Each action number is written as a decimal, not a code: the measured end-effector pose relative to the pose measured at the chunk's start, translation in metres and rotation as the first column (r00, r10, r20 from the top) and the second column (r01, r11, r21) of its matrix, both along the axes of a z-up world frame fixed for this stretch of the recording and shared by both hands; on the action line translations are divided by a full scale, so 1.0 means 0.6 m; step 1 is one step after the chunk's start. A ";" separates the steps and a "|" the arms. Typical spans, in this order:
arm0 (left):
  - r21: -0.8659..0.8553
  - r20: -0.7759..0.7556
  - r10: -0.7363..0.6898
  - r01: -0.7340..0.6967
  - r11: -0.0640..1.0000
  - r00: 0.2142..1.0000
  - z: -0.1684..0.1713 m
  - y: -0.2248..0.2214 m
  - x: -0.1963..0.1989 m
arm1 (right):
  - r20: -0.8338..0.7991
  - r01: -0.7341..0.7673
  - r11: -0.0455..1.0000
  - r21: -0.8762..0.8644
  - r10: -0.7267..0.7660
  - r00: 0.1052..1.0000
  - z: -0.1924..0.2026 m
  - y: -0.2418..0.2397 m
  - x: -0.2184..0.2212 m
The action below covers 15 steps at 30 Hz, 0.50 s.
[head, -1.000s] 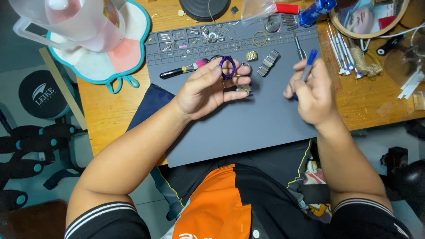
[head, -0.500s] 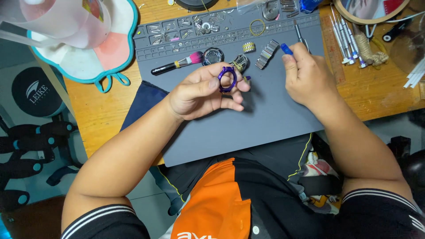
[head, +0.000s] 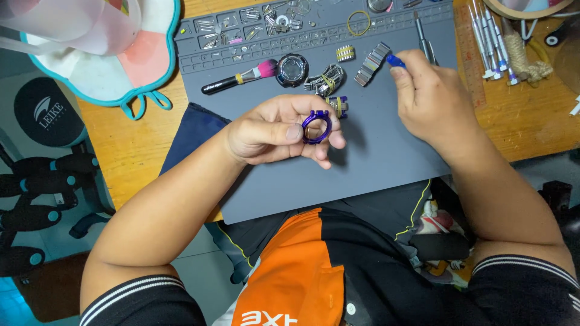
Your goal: Marking a watch bezel with a blue pen on a workbench.
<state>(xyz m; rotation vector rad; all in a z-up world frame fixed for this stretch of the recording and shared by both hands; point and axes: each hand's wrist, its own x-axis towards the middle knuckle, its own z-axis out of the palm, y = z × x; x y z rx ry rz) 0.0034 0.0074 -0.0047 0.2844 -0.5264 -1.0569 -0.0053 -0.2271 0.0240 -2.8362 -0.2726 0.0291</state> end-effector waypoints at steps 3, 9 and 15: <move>0.034 0.005 -0.001 0.000 0.999 1.000 -0.001 0.001 0.001 | -0.145 0.035 0.998 -0.044 -0.041 0.989 0.026 0.017 0.004; 0.027 0.010 -0.002 0.001 1.000 1.000 -0.006 0.001 0.002 | -0.207 0.162 0.984 0.080 -0.142 0.968 0.080 0.027 -0.009; 0.017 0.036 0.004 -0.005 1.000 0.999 -0.017 -0.001 0.006 | -0.230 0.180 0.354 0.918 0.107 0.967 0.057 -0.020 -0.005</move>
